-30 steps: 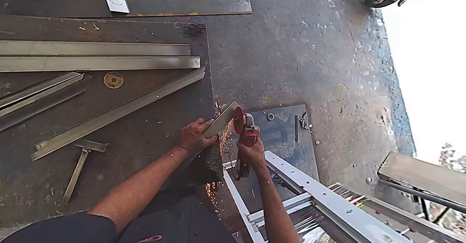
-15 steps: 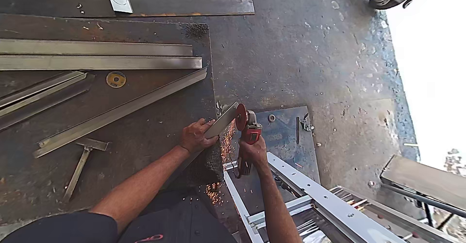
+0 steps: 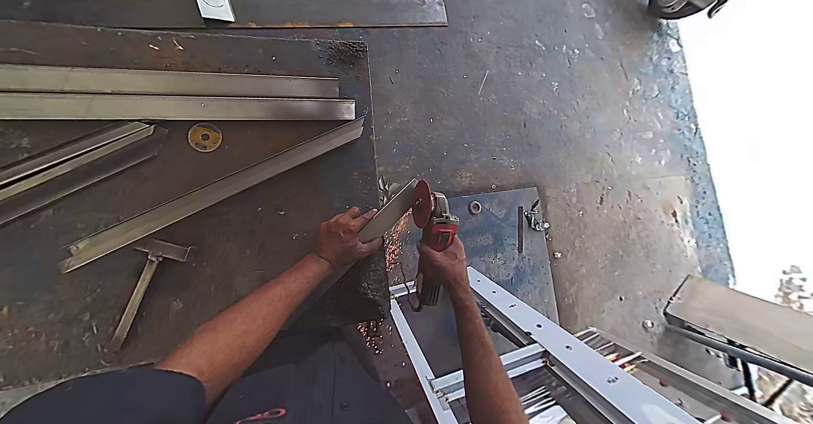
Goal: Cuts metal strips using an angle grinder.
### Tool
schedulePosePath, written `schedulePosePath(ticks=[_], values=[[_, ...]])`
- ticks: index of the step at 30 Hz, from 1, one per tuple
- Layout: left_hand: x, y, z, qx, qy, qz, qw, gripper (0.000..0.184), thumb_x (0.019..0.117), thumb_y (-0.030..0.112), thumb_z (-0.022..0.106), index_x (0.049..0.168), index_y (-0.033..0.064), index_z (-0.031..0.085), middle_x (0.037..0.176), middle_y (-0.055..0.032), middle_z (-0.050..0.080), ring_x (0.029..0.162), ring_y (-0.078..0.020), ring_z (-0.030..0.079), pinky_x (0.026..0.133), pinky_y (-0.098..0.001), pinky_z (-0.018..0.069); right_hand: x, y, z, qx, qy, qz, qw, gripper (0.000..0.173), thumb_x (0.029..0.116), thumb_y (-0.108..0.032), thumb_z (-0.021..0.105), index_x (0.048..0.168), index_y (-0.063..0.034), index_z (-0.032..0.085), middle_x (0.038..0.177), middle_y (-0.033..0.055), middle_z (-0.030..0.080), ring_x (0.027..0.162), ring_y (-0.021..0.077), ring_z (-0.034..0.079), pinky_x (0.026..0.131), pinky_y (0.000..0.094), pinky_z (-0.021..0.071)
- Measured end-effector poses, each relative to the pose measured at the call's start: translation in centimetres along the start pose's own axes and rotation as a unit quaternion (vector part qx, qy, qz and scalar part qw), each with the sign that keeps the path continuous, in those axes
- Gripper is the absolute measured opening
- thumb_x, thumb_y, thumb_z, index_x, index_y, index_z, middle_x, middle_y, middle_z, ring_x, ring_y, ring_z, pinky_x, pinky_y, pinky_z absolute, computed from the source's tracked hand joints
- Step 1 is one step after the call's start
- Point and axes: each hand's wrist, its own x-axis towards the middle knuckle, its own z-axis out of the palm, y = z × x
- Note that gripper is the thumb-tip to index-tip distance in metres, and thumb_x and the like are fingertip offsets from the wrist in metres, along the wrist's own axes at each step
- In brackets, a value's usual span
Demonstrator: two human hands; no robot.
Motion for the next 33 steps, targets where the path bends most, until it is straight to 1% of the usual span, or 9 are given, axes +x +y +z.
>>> schedulePosePath(ticks=[4,6,8,11,17,22,31,33], values=[[0.0,0.0,-0.1,0.001,-0.006,0.001,1.000,0.071,0.0852,0.067,0.061,0.145,0.0294,0.061,0.114,-0.0085,0.070,0.096,-0.0248,0.070,0.077,-0.0481,0.0577,0.1,0.0,0.0,-0.003,-0.004,0.006,1.000,0.067,0.0705,-0.036,0.087,0.124,-0.0039,0.062,0.101,0.0101,0.072,0.092,0.0205,0.071,0.085,0.0470,0.0582],[0.1,-0.1,0.0,0.003,0.000,0.007,1.000,0.071,0.0847,0.067,0.061,0.145,0.0291,0.062,0.113,-0.0084,0.071,0.094,-0.0247,0.071,0.075,-0.0483,0.0578,0.2,0.0,-0.1,0.000,-0.003,-0.003,1.000,0.066,0.0711,-0.036,0.086,0.123,-0.0042,0.062,0.100,0.0089,0.072,0.092,0.0190,0.071,0.085,0.0449,0.0582],[0.1,-0.2,0.1,0.004,0.004,0.009,1.000,0.071,0.0845,0.068,0.061,0.144,0.0291,0.062,0.113,-0.0082,0.071,0.093,-0.0246,0.071,0.074,-0.0479,0.0578,0.3,0.0,-0.1,-0.001,-0.001,-0.007,1.000,0.065,0.0699,-0.037,0.086,0.121,-0.0049,0.062,0.099,0.0079,0.072,0.090,0.0181,0.071,0.083,0.0442,0.0589],[0.1,-0.1,0.2,0.009,0.004,0.011,1.000,0.072,0.0850,0.068,0.060,0.145,0.0287,0.061,0.115,-0.0086,0.071,0.094,-0.0255,0.071,0.074,-0.0483,0.0580,0.5,-0.1,-0.2,0.000,-0.005,-0.004,1.000,0.066,0.0706,-0.037,0.086,0.123,-0.0046,0.062,0.100,0.0089,0.072,0.090,0.0189,0.071,0.084,0.0452,0.0591],[0.1,-0.1,0.1,0.007,0.004,0.009,1.000,0.072,0.0851,0.068,0.060,0.145,0.0291,0.061,0.114,-0.0087,0.070,0.095,-0.0252,0.071,0.074,-0.0484,0.0579,0.7,-0.3,-0.2,-0.002,-0.006,-0.002,1.000,0.065,0.0703,-0.038,0.085,0.122,-0.0051,0.062,0.099,0.0084,0.072,0.089,0.0186,0.071,0.082,0.0455,0.0595],[0.1,0.0,0.0,0.004,-0.001,0.008,1.000,0.071,0.0850,0.067,0.061,0.145,0.0288,0.061,0.116,-0.0091,0.070,0.097,-0.0258,0.071,0.075,-0.0491,0.0581,0.8,-0.8,-0.3,-0.008,-0.005,0.006,1.000,0.064,0.0700,-0.038,0.086,0.120,-0.0054,0.063,0.097,0.0079,0.072,0.089,0.0189,0.071,0.082,0.0462,0.0586],[0.0,0.0,-0.1,0.007,-0.003,0.009,1.000,0.071,0.0855,0.067,0.060,0.145,0.0280,0.061,0.116,-0.0094,0.070,0.097,-0.0259,0.071,0.075,-0.0489,0.0582,1.1,-0.6,-0.3,-0.003,-0.016,0.007,1.000,0.063,0.0701,-0.036,0.085,0.120,-0.0057,0.063,0.097,0.0078,0.072,0.088,0.0183,0.071,0.081,0.0446,0.0598],[0.1,0.0,0.0,0.006,0.003,0.013,1.000,0.071,0.0853,0.067,0.060,0.145,0.0275,0.062,0.114,-0.0097,0.070,0.095,-0.0260,0.071,0.074,-0.0484,0.0580,1.2,-0.5,-0.3,-0.006,-0.018,0.013,1.000,0.063,0.0705,-0.036,0.085,0.121,-0.0053,0.063,0.098,0.0087,0.072,0.089,0.0196,0.071,0.082,0.0460,0.0594]])
